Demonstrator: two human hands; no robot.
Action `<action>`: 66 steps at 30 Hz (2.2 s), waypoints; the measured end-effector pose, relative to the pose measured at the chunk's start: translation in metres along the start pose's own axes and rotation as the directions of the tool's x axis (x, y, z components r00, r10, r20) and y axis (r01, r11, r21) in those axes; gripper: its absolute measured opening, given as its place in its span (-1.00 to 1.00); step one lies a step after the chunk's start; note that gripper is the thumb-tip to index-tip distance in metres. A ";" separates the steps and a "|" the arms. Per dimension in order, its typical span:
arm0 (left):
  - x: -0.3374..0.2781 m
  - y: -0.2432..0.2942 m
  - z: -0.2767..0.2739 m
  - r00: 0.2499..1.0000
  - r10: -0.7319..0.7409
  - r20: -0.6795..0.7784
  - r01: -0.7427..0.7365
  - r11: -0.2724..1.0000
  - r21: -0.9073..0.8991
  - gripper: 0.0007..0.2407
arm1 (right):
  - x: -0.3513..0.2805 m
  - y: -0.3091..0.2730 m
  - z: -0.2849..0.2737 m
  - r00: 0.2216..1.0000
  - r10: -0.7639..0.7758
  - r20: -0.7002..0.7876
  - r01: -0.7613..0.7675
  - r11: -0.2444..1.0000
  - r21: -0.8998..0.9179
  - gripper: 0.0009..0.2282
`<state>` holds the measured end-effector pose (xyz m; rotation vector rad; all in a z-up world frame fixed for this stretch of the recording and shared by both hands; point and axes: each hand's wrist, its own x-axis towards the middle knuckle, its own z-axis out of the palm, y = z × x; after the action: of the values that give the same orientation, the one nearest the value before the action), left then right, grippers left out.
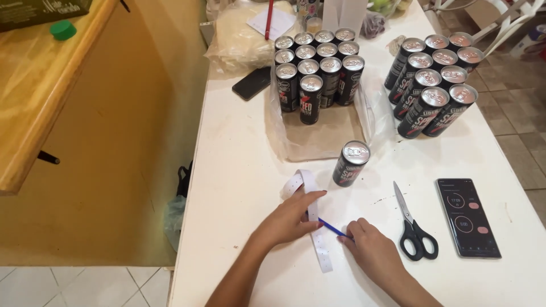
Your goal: The person is writing information on a paper strip and handling energy drink cans, likely for inventory or labeling purposes.
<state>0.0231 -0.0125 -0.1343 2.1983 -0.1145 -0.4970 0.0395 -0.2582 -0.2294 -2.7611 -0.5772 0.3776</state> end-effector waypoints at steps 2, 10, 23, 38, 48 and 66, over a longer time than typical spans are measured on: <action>0.020 -0.025 0.018 0.987 0.093 -0.134 -0.100 0.994 -0.048 -0.54 | 0.005 0.006 -0.010 0.997 0.051 0.057 -0.051 0.999 0.001 -0.76; 0.041 -0.041 0.041 0.955 -0.046 -0.292 -0.101 0.877 -0.470 -0.75 | 0.008 0.035 -0.018 0.977 0.160 -0.141 -0.110 0.945 0.309 -0.76; 0.052 -0.033 0.067 0.917 -0.170 -0.362 -0.166 0.663 -0.730 -0.82 | 0.008 0.020 0.005 0.964 -0.114 -0.241 0.156 0.974 0.164 -0.87; 0.060 -0.046 0.070 0.860 -0.152 -0.487 -0.132 0.856 -0.501 -0.91 | 0.016 -0.005 -0.044 0.883 -0.099 -0.460 0.367 0.756 0.542 -0.87; 0.060 -0.048 0.072 0.851 -0.090 -0.517 -0.196 0.860 -0.471 -0.92 | 0.031 -0.005 -0.029 0.903 -0.106 -0.417 0.358 0.721 0.593 -0.94; 0.057 -0.040 0.066 0.865 -0.136 -0.482 -0.154 0.844 -0.514 -0.93 | 0.043 -0.001 -0.014 0.943 -0.119 -0.310 0.304 0.686 0.661 -0.84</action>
<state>0.0463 -0.0505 -0.2193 1.6910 0.2723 0.0762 0.0817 -0.2423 -0.2242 -1.9282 -0.5389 0.1454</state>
